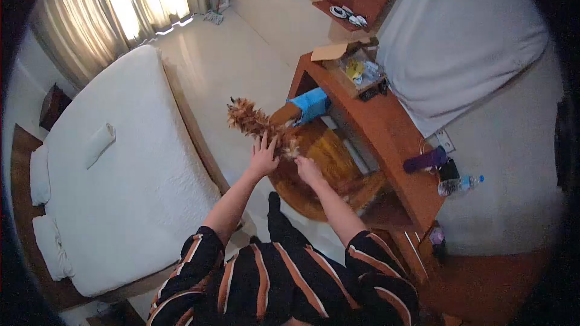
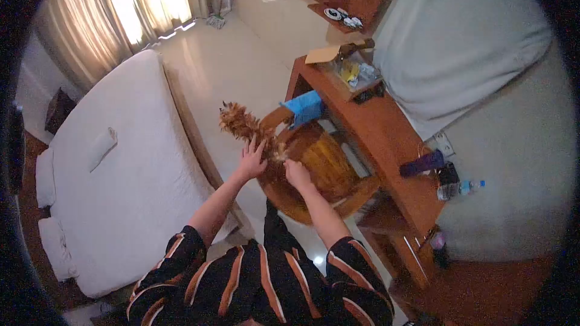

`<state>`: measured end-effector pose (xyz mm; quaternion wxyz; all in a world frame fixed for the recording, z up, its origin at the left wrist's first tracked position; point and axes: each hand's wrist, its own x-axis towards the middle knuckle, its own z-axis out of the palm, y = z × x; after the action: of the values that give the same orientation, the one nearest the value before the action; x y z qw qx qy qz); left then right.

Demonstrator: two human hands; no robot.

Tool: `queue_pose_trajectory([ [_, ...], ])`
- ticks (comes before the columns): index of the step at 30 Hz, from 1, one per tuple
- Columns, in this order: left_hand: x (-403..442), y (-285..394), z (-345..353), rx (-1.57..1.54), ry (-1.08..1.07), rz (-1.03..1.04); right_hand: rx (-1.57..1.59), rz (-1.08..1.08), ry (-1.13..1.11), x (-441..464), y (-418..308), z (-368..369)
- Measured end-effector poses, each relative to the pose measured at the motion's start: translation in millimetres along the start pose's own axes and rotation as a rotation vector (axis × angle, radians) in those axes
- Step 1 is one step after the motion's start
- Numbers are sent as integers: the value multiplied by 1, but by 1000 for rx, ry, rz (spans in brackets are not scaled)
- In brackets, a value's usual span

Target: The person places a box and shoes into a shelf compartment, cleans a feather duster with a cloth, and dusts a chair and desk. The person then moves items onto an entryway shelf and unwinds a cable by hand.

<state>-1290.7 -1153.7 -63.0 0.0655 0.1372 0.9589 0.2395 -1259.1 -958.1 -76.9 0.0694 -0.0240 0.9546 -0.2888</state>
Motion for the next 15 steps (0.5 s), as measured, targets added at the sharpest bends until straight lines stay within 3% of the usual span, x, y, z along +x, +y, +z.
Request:
queue_pose_trajectory([
  [3,46,4,-8,112,-20,14,72,-24,-13,29,16,-1],
  [7,120,-21,26,-147,-32,-14,130,-21,-95,60,29,-15],
  [9,148,-38,50,-36,-30,37,144,-35,-128,83,43,-13],
  [12,167,-27,42,88,-82,63,272,-83,-297,122,82,-8],
  [14,179,-12,27,105,-139,42,505,151,-682,150,94,-18],
  [15,184,-8,24,70,-142,31,510,156,-685,163,102,-18],
])
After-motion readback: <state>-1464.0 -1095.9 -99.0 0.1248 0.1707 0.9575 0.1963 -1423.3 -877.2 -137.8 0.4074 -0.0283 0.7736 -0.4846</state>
